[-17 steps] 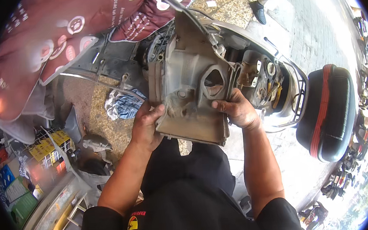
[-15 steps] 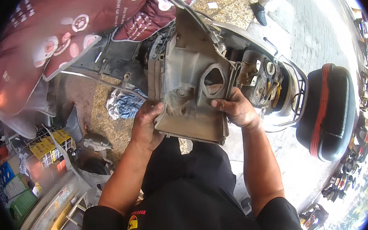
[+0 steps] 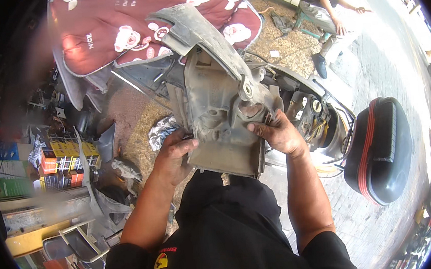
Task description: The person removes a metal plate from the scooter's under-seat area by hand, then uses a cordless impact wrench to remove bolts from the rear wheel and undercarriage. The person handles the scooter frame and various fasteners during the process.
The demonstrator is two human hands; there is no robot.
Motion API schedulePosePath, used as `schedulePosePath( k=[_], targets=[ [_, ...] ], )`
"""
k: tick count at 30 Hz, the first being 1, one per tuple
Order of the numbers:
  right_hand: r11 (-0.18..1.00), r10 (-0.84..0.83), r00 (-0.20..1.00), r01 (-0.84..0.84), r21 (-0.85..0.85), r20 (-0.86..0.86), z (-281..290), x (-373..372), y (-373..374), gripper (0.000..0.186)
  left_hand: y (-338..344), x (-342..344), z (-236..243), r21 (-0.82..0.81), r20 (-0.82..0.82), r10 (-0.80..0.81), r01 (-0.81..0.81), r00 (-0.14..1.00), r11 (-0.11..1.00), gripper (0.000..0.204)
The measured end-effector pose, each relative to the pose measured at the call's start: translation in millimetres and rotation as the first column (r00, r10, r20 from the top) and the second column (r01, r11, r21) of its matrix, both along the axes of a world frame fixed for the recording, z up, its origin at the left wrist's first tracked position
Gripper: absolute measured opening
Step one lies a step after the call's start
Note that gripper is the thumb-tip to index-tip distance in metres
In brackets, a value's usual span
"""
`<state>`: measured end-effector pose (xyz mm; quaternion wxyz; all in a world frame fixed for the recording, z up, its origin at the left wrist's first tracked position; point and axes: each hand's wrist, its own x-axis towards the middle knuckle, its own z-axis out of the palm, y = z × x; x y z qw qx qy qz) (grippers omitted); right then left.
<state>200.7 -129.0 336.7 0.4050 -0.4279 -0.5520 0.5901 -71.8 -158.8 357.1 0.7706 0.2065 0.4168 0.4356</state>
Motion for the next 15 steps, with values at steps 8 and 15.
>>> schedulePosePath(
  k=[8, 15],
  targets=[
    [0.997, 0.034, 0.997, -0.038, -0.065, -0.064, 5, -26, -13, 0.033, -43, -18, 10, -0.059, -0.109, 0.077, -0.084, 0.991, 0.995, 0.034],
    [0.983, 0.147, 0.964, -0.168, -0.077, -0.220, 8, -59, -12, 0.033, -66, -47, 19, 0.043, -0.113, 0.357, -0.354, 0.927, 0.934, 0.042]
  ],
)
